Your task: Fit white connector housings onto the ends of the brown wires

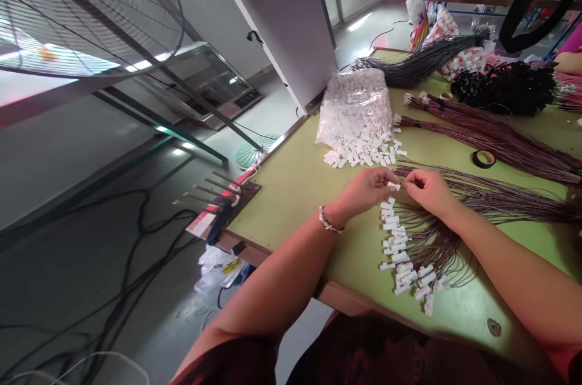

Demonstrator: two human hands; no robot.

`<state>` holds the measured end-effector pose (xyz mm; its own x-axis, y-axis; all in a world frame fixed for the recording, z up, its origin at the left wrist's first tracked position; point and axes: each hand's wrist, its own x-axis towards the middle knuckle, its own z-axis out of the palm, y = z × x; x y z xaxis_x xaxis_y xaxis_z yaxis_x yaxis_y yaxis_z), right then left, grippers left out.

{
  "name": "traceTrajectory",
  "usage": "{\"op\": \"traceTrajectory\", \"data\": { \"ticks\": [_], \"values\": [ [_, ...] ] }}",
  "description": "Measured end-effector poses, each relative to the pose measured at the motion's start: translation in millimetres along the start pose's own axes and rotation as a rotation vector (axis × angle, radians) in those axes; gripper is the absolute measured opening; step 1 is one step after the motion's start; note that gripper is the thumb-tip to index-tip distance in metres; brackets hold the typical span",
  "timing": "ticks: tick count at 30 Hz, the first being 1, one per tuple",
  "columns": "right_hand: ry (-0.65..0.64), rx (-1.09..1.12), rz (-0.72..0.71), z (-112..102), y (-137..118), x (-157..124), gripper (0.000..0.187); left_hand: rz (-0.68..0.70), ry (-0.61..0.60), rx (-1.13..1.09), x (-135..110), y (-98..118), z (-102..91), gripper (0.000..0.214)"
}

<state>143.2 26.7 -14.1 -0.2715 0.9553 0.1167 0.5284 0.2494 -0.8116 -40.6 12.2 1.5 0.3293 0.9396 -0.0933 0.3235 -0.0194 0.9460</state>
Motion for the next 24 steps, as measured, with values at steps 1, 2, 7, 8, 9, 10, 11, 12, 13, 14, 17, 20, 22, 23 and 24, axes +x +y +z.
{"op": "traceTrajectory", "data": {
  "ticks": [1, 2, 7, 8, 9, 10, 11, 12, 13, 14, 17, 20, 22, 23, 24],
  "values": [
    [0.0, -0.01, -0.014, -3, 0, 1, 0.014, 0.043, -0.043, 0.092, -2, 2, -7.4, 0.009],
    [0.012, -0.051, -0.04, -5, 0, 2, 0.015, 0.083, -0.099, 0.164, -5, 3, -14.2, 0.007],
    [0.004, -0.51, -0.2, 1, -7, 4, 0.011, 0.131, -0.402, 0.314, -12, 5, -40.0, 0.008],
    [-0.008, -0.59, -0.203, 4, -9, 4, 0.011, 0.093, -0.408, 0.335, -13, 5, -46.3, 0.008],
    [-0.013, -0.651, -0.198, 7, -11, 3, 0.011, 0.039, -0.359, 0.364, -13, 4, -53.5, 0.009],
    [-0.016, -0.691, -0.184, 9, -12, 2, 0.011, -0.026, -0.244, 0.397, -13, 3, -60.9, 0.01],
    [-0.02, -0.713, -0.17, 11, -13, 1, 0.012, -0.093, -0.071, 0.429, -12, 1, -68.1, 0.013],
    [-0.022, -0.718, -0.158, 12, -14, -1, 0.012, -0.147, 0.141, 0.45, -11, -2, -73.9, 0.016],
    [-0.02, -0.71, -0.152, 12, -14, -2, 0.012, -0.179, 0.357, 0.458, -9, -5, -77.8, 0.018],
    [-0.008, -0.69, -0.15, 12, -13, -3, 0.013, -0.187, 0.533, 0.457, -6, -8, -79.1, 0.019],
    [0.061, -0.573, -0.129, 10, -7, -4, 0.013, -0.102, 0.631, 0.505, 9, -18, -68.8, 0.019],
    [0.098, -0.43, -0.054, 9, 1, -4, 0.013, -0.074, 0.522, 0.703, 24, -25, -50.1, 0.02],
    [0.095, -0.331, -0.039, 9, 5, -2, 0.013, -0.083, 0.488, 0.803, 28, -27, -42.6, 0.02],
    [0.092, -0.281, -0.044, 9, 7, -2, 0.013, -0.086, 0.481, 0.828, 28, -28, -41.4, 0.021],
    [0.089, -0.232, -0.049, 9, 8, -2, 0.012, -0.082, 0.476, 0.837, 27, -28, -41.6, 0.022]
  ]
}}
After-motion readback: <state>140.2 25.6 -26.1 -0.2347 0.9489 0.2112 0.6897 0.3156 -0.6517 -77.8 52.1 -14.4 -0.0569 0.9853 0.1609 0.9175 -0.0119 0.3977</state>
